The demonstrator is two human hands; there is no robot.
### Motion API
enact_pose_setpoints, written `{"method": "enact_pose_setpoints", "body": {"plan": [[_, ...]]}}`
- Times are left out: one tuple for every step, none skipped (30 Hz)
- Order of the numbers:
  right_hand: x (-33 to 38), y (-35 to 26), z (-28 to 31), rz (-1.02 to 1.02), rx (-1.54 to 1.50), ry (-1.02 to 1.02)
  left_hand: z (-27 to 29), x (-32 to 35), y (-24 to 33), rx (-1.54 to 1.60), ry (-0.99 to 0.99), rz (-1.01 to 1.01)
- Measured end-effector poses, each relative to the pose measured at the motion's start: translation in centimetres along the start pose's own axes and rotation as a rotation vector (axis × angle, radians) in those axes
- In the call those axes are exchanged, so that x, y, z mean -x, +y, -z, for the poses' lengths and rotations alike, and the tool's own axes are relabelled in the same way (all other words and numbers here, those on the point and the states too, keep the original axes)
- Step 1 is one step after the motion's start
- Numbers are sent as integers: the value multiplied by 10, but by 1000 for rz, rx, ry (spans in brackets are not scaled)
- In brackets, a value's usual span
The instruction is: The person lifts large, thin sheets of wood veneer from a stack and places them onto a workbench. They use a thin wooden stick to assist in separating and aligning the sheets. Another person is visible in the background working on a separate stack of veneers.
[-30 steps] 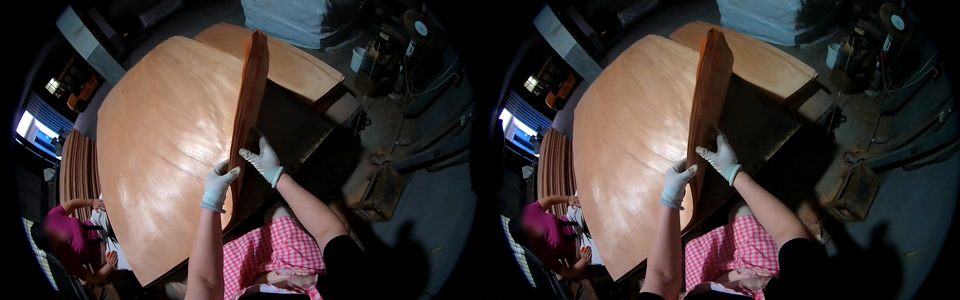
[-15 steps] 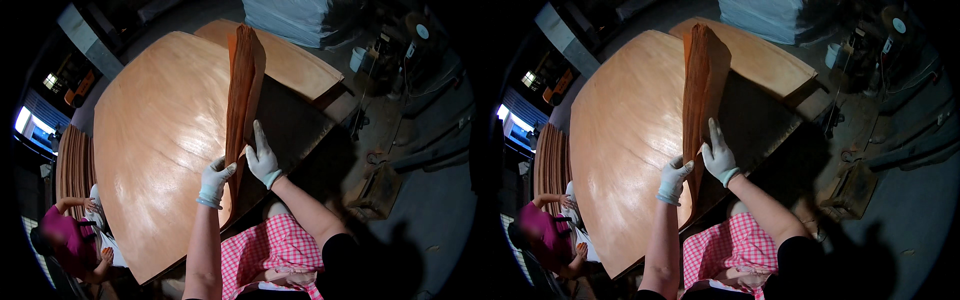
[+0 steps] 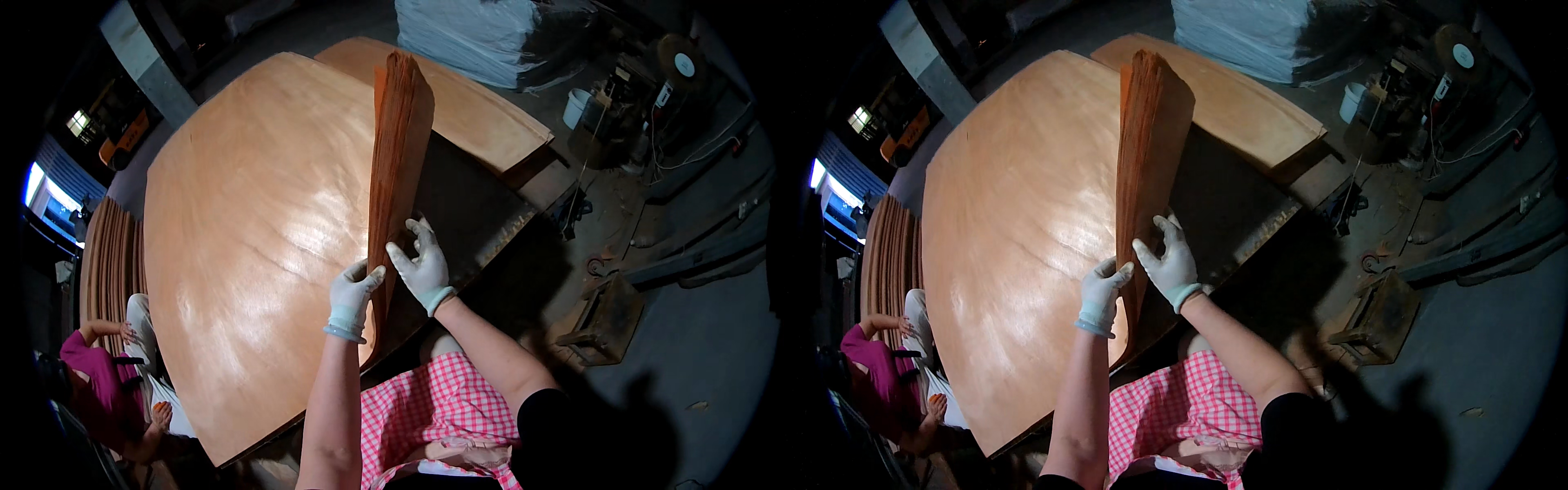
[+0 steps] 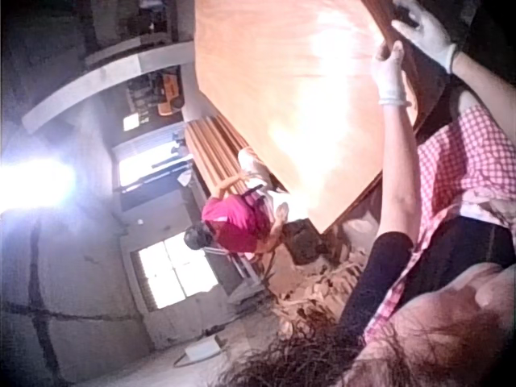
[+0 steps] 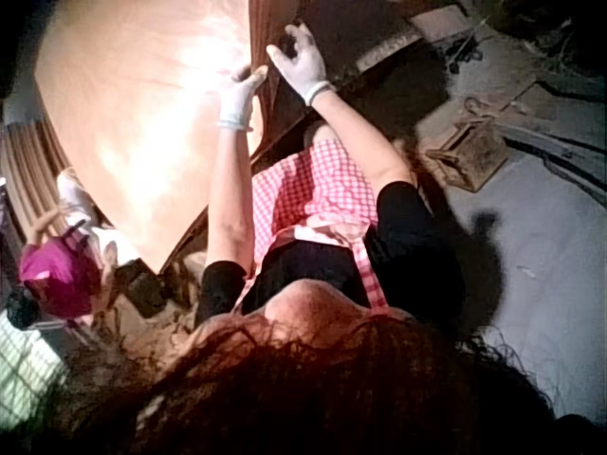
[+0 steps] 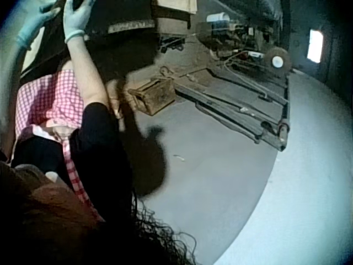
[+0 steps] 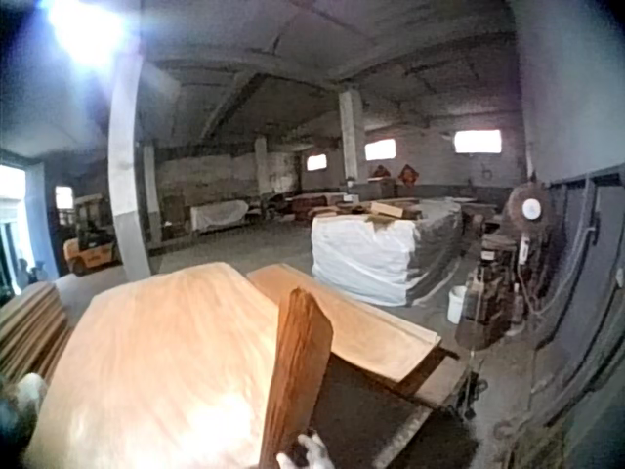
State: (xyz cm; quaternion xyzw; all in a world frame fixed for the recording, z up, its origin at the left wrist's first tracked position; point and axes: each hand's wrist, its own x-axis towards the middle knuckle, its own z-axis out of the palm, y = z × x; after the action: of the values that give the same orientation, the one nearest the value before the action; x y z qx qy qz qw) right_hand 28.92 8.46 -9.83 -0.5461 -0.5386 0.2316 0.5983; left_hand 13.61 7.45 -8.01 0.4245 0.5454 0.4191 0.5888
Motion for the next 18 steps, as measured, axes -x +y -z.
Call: {"method": "enact_pose_setpoints", "body": {"plan": [[1, 2, -1, 15, 17, 10, -1, -1, 0, 25, -10, 8], [1, 3, -1, 30, 33, 21, -2, -1, -1, 49, -20, 17], [2, 3, -2, 46, 46, 30, 0, -1, -2, 72, -26, 24], [3, 3, -3, 29, 75, 13, 1, -1, -4, 71, -18, 24], [4, 3, -2, 14, 104, -4, 3, -2, -7, 70, -10, 24], [4, 4, 0, -2, 137, -14, 1, -2, -6, 68, -9, 22], [4, 10, 1, -21, 85, -23, -1, -2, -5, 72, -12, 25], [5, 21, 0, -40, 33, -32, -2, -2, -4, 76, -14, 27], [5, 20, -1, -61, -26, -45, -1, -1, -3, 77, -9, 31], [7, 19, 0, -100, -71, -83, 2, -1, -2, 72, -5, 23], [9, 19, 1, -139, -117, -122, 5, -1, -2, 67, -1, 14], [9, 14, 3, -177, -161, -159, 5, 0, 1, 63, 2, 6], [10, 11, 3, -129, -162, -128, 5, 1, 3, 57, -17, -28], [11, 7, 1, -81, -163, -96, 5, 3, 5, 51, -35, -62], [12, 3, 0, -33, -165, -64, 5, 6, 8, 44, -53, -96], [11, -1, 0, 33, -99, -51, 6, 5, 8, 37, -44, -102], [9, -4, -1, 99, -34, -38, 7, 5, 8, 31, -34, -107], [7, -7, 0, 169, 33, -27, 8, 4, 8, 29, -23, -116]]}}
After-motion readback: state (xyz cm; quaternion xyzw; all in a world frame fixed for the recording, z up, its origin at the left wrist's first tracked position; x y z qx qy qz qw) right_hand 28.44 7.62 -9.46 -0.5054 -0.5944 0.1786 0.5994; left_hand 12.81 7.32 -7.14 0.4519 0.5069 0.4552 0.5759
